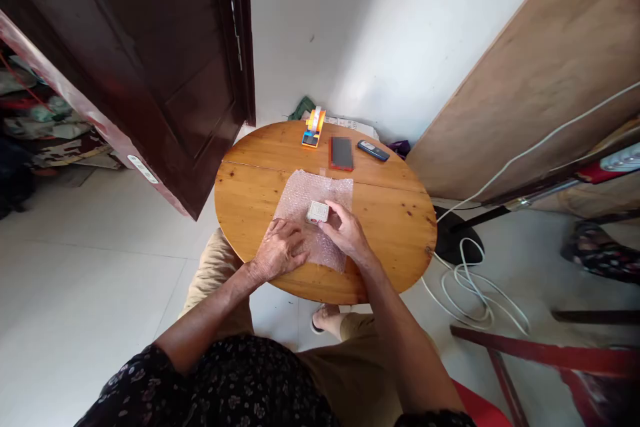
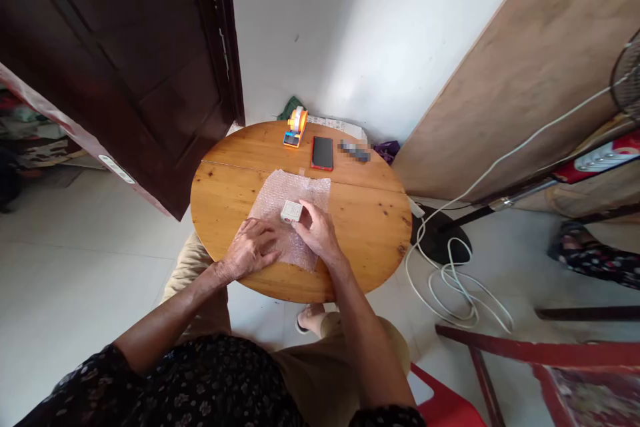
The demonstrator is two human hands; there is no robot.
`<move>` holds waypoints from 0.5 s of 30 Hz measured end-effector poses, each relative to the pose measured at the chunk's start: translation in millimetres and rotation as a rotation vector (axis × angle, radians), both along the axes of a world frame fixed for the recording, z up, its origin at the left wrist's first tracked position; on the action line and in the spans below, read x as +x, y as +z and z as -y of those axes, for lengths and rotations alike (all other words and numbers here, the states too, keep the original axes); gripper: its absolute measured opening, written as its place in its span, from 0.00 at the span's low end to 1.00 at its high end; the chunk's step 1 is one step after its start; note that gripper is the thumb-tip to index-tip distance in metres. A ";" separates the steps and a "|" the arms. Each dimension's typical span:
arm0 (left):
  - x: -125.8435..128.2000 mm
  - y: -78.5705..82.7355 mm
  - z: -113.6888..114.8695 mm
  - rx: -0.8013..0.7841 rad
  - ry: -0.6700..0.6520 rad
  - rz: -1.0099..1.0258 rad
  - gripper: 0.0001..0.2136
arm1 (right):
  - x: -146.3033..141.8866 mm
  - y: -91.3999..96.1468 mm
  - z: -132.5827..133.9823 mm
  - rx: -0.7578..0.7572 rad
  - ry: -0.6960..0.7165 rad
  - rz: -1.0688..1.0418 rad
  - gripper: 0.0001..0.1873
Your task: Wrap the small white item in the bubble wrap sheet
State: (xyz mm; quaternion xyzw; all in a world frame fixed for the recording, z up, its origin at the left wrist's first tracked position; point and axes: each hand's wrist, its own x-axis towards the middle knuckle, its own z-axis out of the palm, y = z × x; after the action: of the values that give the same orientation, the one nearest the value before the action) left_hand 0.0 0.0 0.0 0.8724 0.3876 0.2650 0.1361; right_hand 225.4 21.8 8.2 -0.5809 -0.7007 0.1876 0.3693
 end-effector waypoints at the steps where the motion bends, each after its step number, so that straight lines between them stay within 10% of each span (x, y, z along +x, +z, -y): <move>1: -0.2 -0.7 -0.1 0.001 -0.003 -0.009 0.10 | -0.7 -2.2 0.1 0.008 -0.011 0.003 0.27; 8: 0.6 -2.5 -0.9 -0.018 -0.008 -0.018 0.11 | -6.2 -5.5 -1.3 0.031 -0.027 0.047 0.27; 15: -30.5 13.3 5.9 -0.036 0.072 0.077 0.11 | 7.5 41.0 57.1 0.025 0.163 0.115 0.27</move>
State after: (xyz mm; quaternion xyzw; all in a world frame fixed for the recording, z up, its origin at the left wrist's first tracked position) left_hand -30.5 -5.9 13.3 0.8445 0.4177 0.2962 0.1569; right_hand 232.9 -35.3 49.1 -0.5270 -0.7681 0.1746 0.3191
